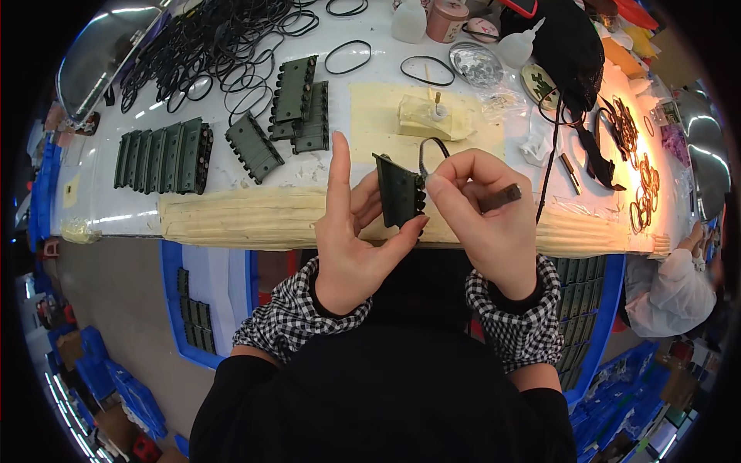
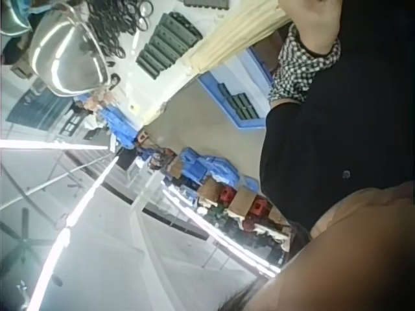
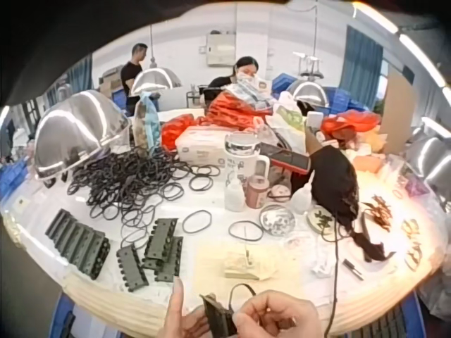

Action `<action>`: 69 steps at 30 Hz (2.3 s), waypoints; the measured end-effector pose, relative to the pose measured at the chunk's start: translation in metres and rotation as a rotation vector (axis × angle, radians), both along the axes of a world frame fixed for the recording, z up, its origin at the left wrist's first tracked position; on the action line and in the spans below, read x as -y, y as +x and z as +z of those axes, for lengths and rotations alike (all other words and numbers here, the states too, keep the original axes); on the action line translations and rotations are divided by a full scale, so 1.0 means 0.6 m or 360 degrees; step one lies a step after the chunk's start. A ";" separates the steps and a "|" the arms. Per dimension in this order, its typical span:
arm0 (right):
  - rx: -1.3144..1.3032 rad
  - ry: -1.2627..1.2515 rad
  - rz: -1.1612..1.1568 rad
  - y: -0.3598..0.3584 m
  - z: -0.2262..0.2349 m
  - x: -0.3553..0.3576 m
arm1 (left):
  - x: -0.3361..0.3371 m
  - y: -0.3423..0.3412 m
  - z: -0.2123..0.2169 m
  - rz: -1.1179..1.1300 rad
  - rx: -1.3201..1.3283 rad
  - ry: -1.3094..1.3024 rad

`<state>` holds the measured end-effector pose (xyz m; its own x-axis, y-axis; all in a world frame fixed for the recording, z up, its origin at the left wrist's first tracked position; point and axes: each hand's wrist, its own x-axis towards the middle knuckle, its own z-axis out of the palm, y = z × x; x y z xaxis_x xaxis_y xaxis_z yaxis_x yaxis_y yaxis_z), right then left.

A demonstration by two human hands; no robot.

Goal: Assembling small electronic components using tweezers and rubber bands at a factory workstation.

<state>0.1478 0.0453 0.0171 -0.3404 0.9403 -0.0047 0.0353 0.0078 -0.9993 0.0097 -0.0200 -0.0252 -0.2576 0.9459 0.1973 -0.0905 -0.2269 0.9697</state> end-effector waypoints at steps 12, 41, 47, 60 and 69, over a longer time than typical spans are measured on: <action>0.0298 -0.0032 0.0184 0.006 0.030 -0.013 | -0.002 0.003 -0.014 0.0161 -0.0548 0.0195; 0.0601 0.0852 0.0171 -0.004 0.022 0.004 | -0.012 -0.023 -0.005 -0.0301 0.0199 -0.0124; 0.0418 0.0707 0.0060 0.010 0.032 -0.022 | -0.012 -0.061 0.008 -0.0938 0.0613 -0.0317; 0.0491 0.0957 0.0178 0.012 0.020 -0.023 | -0.016 -0.049 0.024 -0.0901 0.0903 -0.0611; 0.0566 0.0712 0.0100 0.013 0.014 -0.009 | -0.010 -0.038 0.032 -0.0799 0.0494 -0.0495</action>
